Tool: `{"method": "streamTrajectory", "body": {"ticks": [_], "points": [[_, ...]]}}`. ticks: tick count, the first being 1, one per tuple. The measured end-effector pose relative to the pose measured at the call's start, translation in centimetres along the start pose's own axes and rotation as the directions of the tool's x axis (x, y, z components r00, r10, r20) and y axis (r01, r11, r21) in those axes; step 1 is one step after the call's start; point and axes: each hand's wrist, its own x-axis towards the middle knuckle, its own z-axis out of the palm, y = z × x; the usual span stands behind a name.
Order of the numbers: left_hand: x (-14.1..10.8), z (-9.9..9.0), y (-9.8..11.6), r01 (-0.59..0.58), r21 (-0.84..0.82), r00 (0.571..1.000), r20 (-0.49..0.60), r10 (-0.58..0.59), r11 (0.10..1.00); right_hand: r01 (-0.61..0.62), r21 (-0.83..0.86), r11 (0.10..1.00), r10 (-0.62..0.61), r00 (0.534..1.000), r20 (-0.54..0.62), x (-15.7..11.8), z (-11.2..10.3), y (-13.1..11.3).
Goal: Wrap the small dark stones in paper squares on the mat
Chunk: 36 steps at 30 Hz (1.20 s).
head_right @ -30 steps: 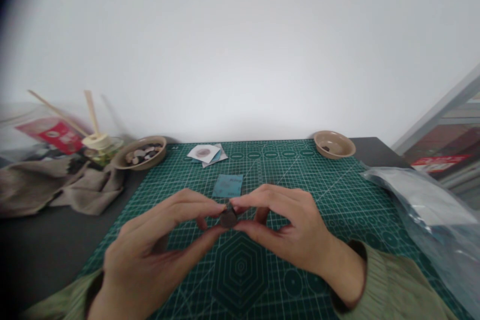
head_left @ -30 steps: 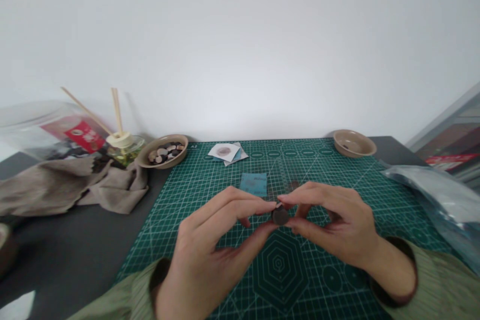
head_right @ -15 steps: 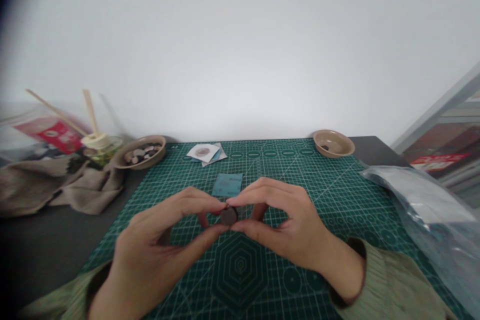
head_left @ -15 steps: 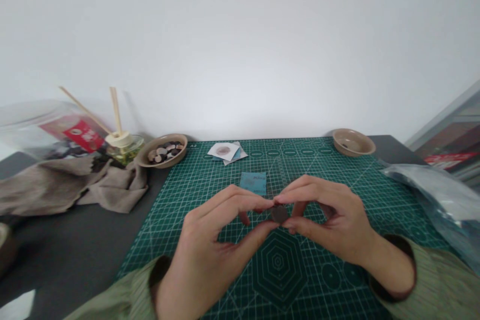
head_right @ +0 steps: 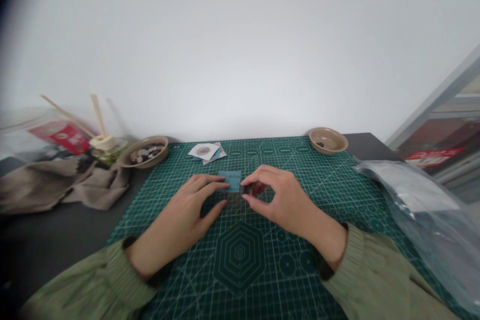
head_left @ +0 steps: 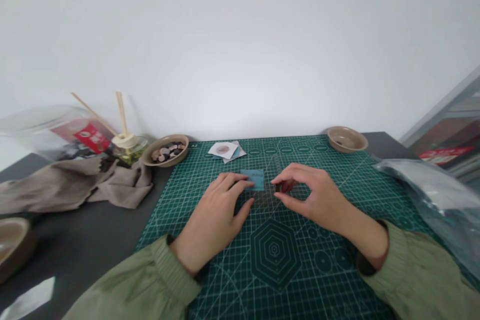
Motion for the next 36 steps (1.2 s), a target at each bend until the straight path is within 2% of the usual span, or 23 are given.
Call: {"method": "streamTrajectory", "body": {"ticks": [5,9,13,19,26,32,36], "points": [[0.3,-0.1,0.3,-0.052,-0.099,0.997,0.043,0.057,0.994,0.031,-0.057,0.998,-0.028,0.998,0.051,0.0,0.2,1.0],[0.3,0.6,-0.6,-0.015,-0.025,0.999,-0.035,0.014,1.000,0.025,-0.072,0.997,-0.022,0.999,0.039,-0.1,0.2,1.3],[0.3,0.6,-1.0,-0.008,-0.012,1.000,-0.008,0.008,1.000,0.027,-0.088,0.996,-0.024,0.999,0.036,0.0,0.1,1.3],[0.4,0.0,-0.3,0.002,-0.080,1.000,0.018,0.000,0.997,-0.017,-0.032,0.999,0.019,0.999,0.036,0.0,0.1,1.1],[0.5,0.7,-1.1,0.000,-0.054,1.000,-0.022,-0.002,0.999,-0.056,0.034,0.998,0.056,0.998,0.017,0.2,-0.1,0.7],[0.6,0.4,-0.6,0.008,-0.100,1.000,-0.021,-0.010,0.995,0.024,-0.078,0.997,-0.018,0.998,0.066,0.1,0.1,1.2],[0.7,0.6,-0.8,-0.003,-0.094,0.999,-0.037,-0.001,0.996,0.012,-0.136,0.991,-0.003,0.998,0.069,0.0,0.2,1.4]]}}
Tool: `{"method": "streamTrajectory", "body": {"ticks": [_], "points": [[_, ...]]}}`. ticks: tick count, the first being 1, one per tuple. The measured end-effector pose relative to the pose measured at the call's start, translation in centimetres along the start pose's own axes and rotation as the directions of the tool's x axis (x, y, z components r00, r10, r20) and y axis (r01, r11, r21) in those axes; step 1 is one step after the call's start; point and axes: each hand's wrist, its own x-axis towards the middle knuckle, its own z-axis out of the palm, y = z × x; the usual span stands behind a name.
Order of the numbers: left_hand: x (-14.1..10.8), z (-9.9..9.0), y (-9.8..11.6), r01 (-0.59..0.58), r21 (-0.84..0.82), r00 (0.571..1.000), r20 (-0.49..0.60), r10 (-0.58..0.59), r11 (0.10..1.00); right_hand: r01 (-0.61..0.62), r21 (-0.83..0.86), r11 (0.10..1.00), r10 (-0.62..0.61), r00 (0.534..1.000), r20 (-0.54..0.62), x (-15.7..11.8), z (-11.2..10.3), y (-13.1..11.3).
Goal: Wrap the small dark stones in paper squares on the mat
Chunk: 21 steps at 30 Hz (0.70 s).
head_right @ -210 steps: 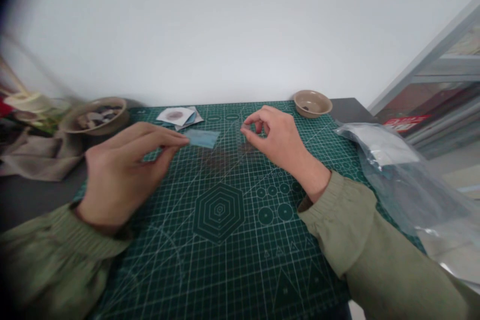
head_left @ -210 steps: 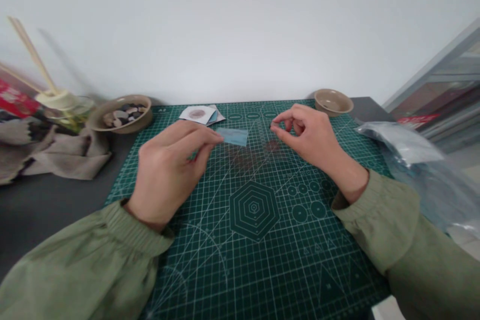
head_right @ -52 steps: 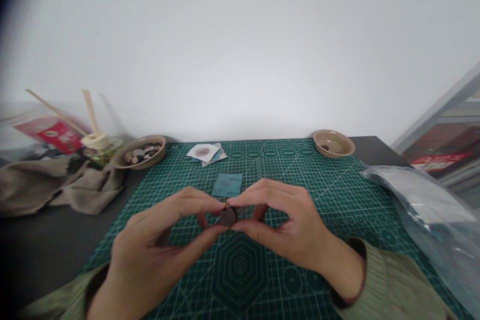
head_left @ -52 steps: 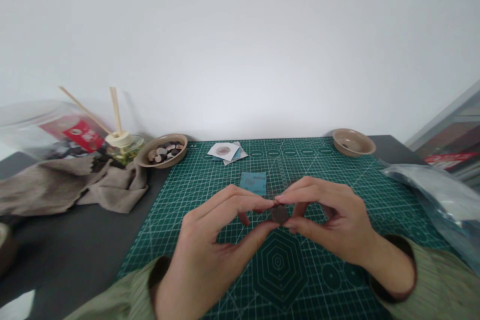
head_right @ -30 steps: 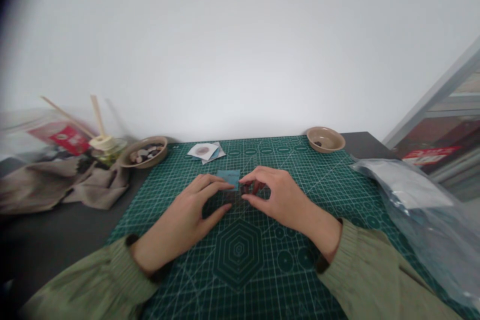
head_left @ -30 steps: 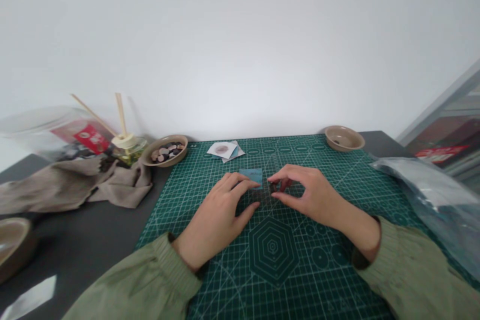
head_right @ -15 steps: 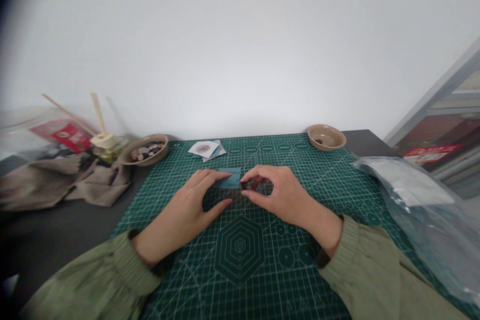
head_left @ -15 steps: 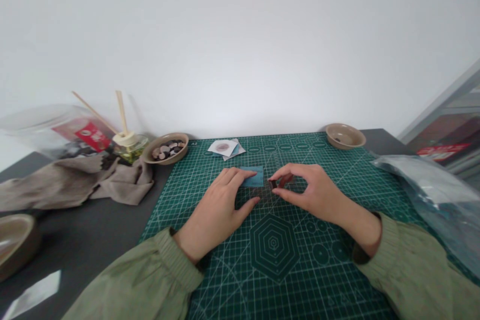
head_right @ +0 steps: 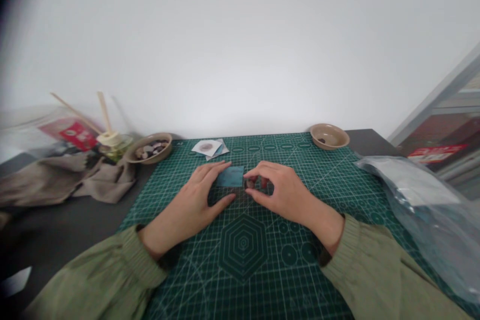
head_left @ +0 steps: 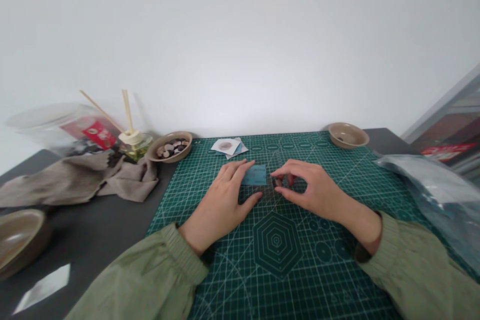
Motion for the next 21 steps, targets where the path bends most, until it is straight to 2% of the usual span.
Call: {"method": "streamTrajectory", "body": {"ticks": [7,15,21], "points": [[0.9,-0.2,-1.1,0.025,0.036,0.999,-0.027,-0.024,0.999,-0.009,-0.021,1.000,0.007,0.998,-0.069,0.0,0.0,0.1],[1.3,0.0,-1.2,0.029,-0.001,0.998,-0.057,-0.029,1.000,-0.015,-0.002,1.000,0.015,0.992,-0.126,0.2,-0.2,0.5],[2.0,0.0,-1.7,0.071,-0.037,0.996,0.057,-0.069,0.997,-0.053,0.022,0.998,0.055,0.988,-0.146,0.4,-0.4,0.6]]}}
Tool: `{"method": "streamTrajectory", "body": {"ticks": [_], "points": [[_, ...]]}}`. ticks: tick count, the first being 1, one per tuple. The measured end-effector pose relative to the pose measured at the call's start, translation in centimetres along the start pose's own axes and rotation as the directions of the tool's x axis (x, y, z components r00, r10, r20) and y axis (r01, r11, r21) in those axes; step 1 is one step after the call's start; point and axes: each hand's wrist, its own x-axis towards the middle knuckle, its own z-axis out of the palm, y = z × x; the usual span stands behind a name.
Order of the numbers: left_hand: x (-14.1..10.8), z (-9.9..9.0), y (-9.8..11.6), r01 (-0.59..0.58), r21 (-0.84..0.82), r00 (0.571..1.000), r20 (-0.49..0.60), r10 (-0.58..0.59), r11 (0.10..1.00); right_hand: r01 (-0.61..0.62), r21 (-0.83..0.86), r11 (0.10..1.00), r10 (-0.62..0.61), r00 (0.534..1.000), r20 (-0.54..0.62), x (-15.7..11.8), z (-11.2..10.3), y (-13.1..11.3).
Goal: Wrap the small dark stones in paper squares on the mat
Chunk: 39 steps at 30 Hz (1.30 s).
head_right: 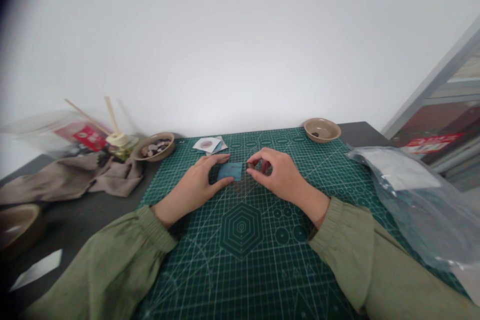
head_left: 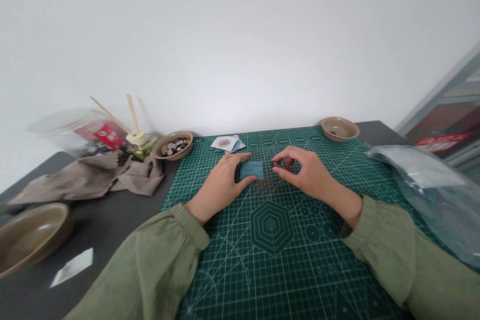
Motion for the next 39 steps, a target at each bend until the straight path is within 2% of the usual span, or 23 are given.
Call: {"method": "streamTrajectory", "body": {"ticks": [3,7,12,19,22,27,31,39], "points": [[1.0,-0.3,-0.5,0.030,-0.001,0.999,0.035,-0.030,1.000,-0.018,0.014,1.000,0.018,1.000,-0.019,0.1,0.0,0.2],[3.0,-0.9,-1.3,0.101,-0.006,0.984,0.150,-0.098,0.995,-0.032,0.032,0.999,0.033,0.999,-0.042,0.1,0.0,0.5],[5.7,-1.9,-1.6,0.163,0.041,0.924,0.343,-0.167,0.986,-0.052,0.053,0.997,0.056,0.995,-0.081,0.1,0.1,0.9],[8.5,-2.0,-1.8,0.174,0.188,0.856,0.456,-0.243,0.967,-0.057,0.085,0.995,0.064,0.994,-0.093,0.2,0.2,1.5],[9.1,-1.8,-2.1,0.182,0.224,0.834,0.481,-0.271,0.957,-0.055,0.094,0.994,0.064,0.994,-0.092,0.2,0.3,1.6],[9.6,-1.9,-2.3,0.155,0.269,0.833,0.481,-0.272,0.951,-0.054,0.104,0.993,0.064,0.994,-0.094,0.2,0.5,1.9],[9.6,-2.0,-2.4,0.146,0.260,0.816,0.514,-0.265,0.954,-0.055,0.110,0.992,0.066,0.993,-0.096,0.2,0.6,2.1],[9.6,-1.9,-2.7,0.182,0.238,0.829,0.484,-0.279,0.954,-0.063,0.106,0.992,0.072,0.994,-0.084,0.2,0.5,2.1]]}}
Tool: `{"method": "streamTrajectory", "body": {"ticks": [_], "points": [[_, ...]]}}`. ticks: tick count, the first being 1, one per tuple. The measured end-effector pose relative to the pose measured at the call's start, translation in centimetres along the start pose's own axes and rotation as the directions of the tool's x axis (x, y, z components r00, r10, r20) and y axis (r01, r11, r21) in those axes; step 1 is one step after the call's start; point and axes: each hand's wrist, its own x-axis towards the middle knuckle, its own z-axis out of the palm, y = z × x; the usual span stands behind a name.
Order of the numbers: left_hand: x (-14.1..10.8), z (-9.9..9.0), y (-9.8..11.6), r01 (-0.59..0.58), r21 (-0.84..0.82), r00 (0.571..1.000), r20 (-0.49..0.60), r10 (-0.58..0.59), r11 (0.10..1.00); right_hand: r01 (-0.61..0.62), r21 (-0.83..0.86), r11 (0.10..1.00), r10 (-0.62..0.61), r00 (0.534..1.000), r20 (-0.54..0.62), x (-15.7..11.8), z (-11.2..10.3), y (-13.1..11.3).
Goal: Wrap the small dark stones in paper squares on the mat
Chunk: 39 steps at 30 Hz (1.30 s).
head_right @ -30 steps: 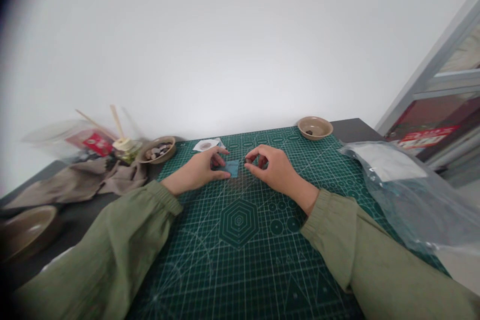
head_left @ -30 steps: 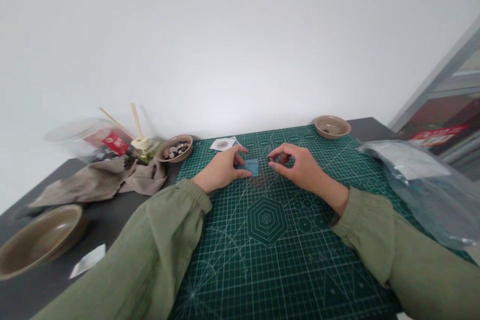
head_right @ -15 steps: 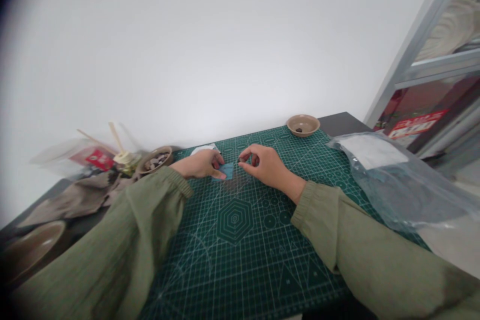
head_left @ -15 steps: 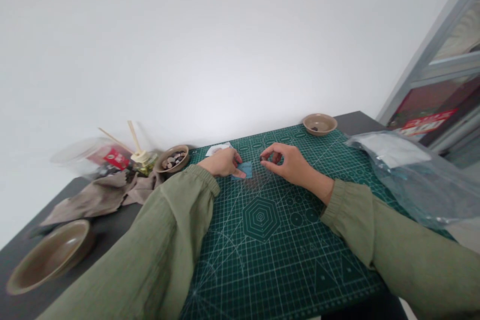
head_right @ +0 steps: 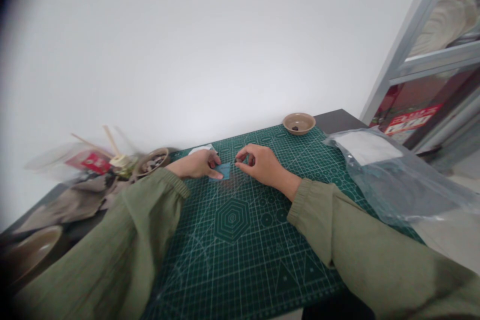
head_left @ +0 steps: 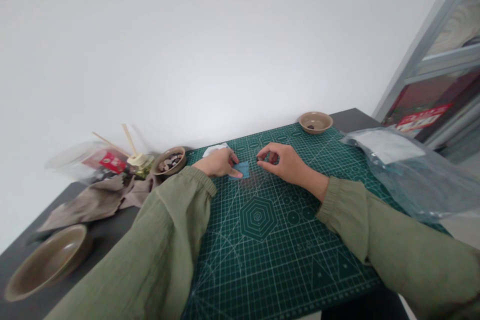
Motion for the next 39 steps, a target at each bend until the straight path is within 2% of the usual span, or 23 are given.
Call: {"method": "streamTrajectory", "body": {"ticks": [5,8,12,14,17,23,27,31,35,39], "points": [[-0.2,-0.3,0.2,-0.053,-0.008,0.999,0.005,0.053,0.999,-0.005,-0.006,1.000,0.005,1.000,0.006,0.0,0.0,0.1],[-1.2,-0.4,0.5,-0.093,-0.028,0.994,-0.066,0.091,0.995,-0.007,-0.003,1.000,0.007,1.000,0.008,0.0,0.0,0.1],[-3.0,-0.8,1.3,-0.238,-0.062,0.954,-0.204,0.221,0.969,-0.011,-0.003,1.000,0.011,1.000,0.000,0.0,0.0,0.1],[-3.2,-1.1,1.6,-0.314,-0.068,0.931,-0.218,0.293,0.947,-0.015,-0.006,1.000,0.015,1.000,-0.009,0.1,-0.1,0.0],[-2.4,-1.5,2.0,-0.379,-0.072,0.918,-0.154,0.365,0.923,-0.018,-0.009,1.000,0.018,1.000,-0.020,0.1,-0.2,0.0],[1.0,-2.5,2.6,-0.473,-0.050,0.875,0.093,0.475,0.880,-0.012,-0.012,1.000,0.012,1.000,-0.019,0.1,-0.5,-0.2],[3.0,-2.8,2.8,-0.521,-0.020,0.834,0.201,0.514,0.853,-0.016,-0.018,1.000,0.016,0.999,-0.031,0.2,-0.5,0.0],[4.5,-2.7,2.8,-0.539,0.008,0.812,0.270,0.518,0.842,-0.020,-0.021,1.000,0.019,0.999,-0.040,0.3,-0.5,0.0],[5.0,-2.8,2.9,-0.526,0.019,0.812,0.308,0.496,0.850,-0.015,-0.008,1.000,0.015,0.999,-0.038,0.3,-0.5,-0.2],[4.6,-3.0,2.9,-0.460,0.011,0.850,0.296,0.437,0.888,-0.010,-0.001,1.000,0.010,0.999,-0.035,0.3,-0.6,-0.2]]}}
